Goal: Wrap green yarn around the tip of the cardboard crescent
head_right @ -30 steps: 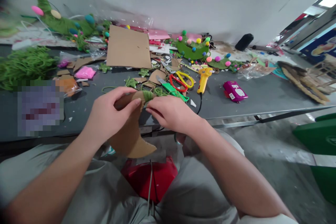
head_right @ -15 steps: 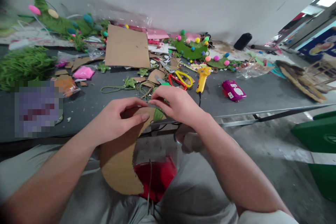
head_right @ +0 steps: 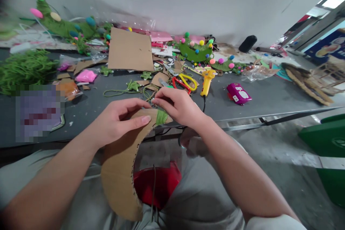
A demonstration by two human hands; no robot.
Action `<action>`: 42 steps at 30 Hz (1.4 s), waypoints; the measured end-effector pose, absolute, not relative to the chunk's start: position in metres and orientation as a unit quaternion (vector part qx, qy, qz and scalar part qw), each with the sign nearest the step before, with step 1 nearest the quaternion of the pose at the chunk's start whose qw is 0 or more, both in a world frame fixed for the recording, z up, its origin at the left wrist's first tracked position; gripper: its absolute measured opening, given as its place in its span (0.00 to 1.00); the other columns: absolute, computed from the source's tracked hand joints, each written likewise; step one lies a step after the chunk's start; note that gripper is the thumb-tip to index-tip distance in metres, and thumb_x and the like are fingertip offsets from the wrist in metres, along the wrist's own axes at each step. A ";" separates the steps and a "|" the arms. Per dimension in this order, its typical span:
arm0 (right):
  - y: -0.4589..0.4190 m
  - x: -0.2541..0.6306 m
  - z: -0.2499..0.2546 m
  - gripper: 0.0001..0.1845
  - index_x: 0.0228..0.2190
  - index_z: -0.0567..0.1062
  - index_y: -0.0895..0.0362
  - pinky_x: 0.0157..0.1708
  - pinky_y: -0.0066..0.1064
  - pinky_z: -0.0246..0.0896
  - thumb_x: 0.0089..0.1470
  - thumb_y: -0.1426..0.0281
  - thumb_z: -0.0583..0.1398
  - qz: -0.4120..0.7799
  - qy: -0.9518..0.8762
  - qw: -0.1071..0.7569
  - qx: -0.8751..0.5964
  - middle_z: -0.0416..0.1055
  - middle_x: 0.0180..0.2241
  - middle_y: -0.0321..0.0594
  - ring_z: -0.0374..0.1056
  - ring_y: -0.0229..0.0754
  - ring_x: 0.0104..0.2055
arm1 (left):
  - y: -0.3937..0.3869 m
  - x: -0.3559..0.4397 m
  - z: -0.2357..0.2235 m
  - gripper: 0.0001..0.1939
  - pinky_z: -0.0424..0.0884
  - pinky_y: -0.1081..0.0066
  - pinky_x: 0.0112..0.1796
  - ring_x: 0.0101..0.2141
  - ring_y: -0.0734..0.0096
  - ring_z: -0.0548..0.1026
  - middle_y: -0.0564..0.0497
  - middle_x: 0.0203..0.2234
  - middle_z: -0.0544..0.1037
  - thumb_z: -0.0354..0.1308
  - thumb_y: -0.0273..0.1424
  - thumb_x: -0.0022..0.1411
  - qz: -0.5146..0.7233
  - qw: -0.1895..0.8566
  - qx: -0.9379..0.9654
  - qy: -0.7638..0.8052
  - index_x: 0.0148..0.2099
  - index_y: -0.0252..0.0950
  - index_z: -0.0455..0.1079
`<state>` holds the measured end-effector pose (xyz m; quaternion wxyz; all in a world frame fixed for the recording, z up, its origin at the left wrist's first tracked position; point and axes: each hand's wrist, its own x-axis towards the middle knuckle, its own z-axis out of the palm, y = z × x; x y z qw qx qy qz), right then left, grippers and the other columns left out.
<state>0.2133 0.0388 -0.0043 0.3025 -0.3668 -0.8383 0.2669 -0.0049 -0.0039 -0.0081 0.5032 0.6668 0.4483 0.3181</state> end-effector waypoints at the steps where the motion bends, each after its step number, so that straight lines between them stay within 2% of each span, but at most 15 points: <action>1: 0.039 0.213 -0.005 0.11 0.34 0.74 0.58 0.31 0.26 0.56 0.64 0.64 0.58 0.264 -0.837 0.308 -0.366 0.70 0.28 0.35 0.60 0.33 0.29 | -0.004 -0.005 -0.008 0.12 0.70 0.70 0.34 0.33 0.68 0.74 0.52 0.34 0.80 0.64 0.38 0.60 0.311 0.504 0.670 0.447 0.45 0.39 0.75; 9: 0.040 0.211 -0.007 0.11 0.34 0.74 0.58 0.32 0.26 0.56 0.64 0.63 0.58 0.262 -0.833 0.319 -0.367 0.69 0.28 0.34 0.60 0.34 0.29 | -0.004 -0.007 -0.008 0.14 0.69 0.71 0.32 0.31 0.68 0.74 0.52 0.32 0.79 0.64 0.39 0.60 0.317 0.496 0.674 0.446 0.45 0.38 0.75; 13: 0.044 0.213 -0.011 0.12 0.34 0.73 0.58 0.32 0.26 0.56 0.65 0.63 0.57 0.278 -0.831 0.311 -0.368 0.69 0.28 0.34 0.61 0.34 0.30 | -0.003 -0.008 -0.010 0.15 0.71 0.72 0.35 0.34 0.68 0.76 0.51 0.36 0.80 0.65 0.40 0.60 0.369 0.485 0.654 0.448 0.46 0.37 0.75; 19: 0.044 0.211 -0.015 0.08 0.35 0.71 0.59 0.33 0.27 0.57 0.65 0.71 0.53 0.258 -0.849 0.284 -0.365 0.71 0.30 0.37 0.62 0.36 0.31 | 0.000 -0.008 -0.016 0.17 0.73 0.70 0.40 0.38 0.65 0.79 0.48 0.39 0.82 0.67 0.40 0.59 0.465 0.448 0.584 0.491 0.47 0.38 0.75; 22: 0.040 0.208 -0.015 0.11 0.35 0.72 0.59 0.34 0.28 0.58 0.66 0.69 0.53 0.246 -0.862 0.256 -0.362 0.72 0.31 0.39 0.63 0.36 0.31 | 0.003 -0.010 -0.018 0.17 0.73 0.69 0.39 0.37 0.66 0.78 0.48 0.39 0.82 0.66 0.42 0.59 0.486 0.413 0.566 0.522 0.47 0.38 0.75; 27: 0.031 0.203 -0.014 0.11 0.39 0.74 0.58 0.38 0.28 0.60 0.67 0.68 0.54 0.218 -0.890 0.220 -0.335 0.74 0.35 0.41 0.68 0.38 0.35 | 0.005 -0.011 -0.020 0.16 0.69 0.70 0.33 0.31 0.68 0.76 0.50 0.33 0.82 0.64 0.41 0.60 0.448 0.310 0.607 0.578 0.46 0.38 0.76; 31: 0.027 0.201 -0.014 0.10 0.41 0.75 0.58 0.40 0.30 0.60 0.66 0.68 0.54 0.182 -0.911 0.189 -0.318 0.76 0.37 0.43 0.70 0.40 0.38 | 0.005 -0.007 -0.023 0.13 0.71 0.69 0.37 0.34 0.67 0.77 0.50 0.37 0.82 0.63 0.38 0.61 0.430 0.254 0.633 0.591 0.45 0.37 0.75; 37: 0.030 0.207 -0.009 0.10 0.38 0.76 0.59 0.38 0.31 0.60 0.65 0.69 0.56 0.125 -0.922 0.193 -0.311 0.75 0.35 0.43 0.69 0.41 0.36 | 0.004 -0.005 -0.026 0.12 0.71 0.65 0.41 0.40 0.61 0.78 0.49 0.40 0.82 0.61 0.37 0.62 0.385 0.235 0.671 0.589 0.46 0.39 0.75; 42: 0.034 0.213 -0.003 0.09 0.37 0.76 0.59 0.36 0.31 0.58 0.65 0.70 0.56 0.109 -0.932 0.202 -0.280 0.72 0.33 0.42 0.66 0.40 0.35 | 0.001 -0.003 -0.026 0.13 0.71 0.66 0.40 0.40 0.62 0.78 0.51 0.41 0.82 0.60 0.38 0.62 0.340 0.283 0.703 0.557 0.48 0.41 0.75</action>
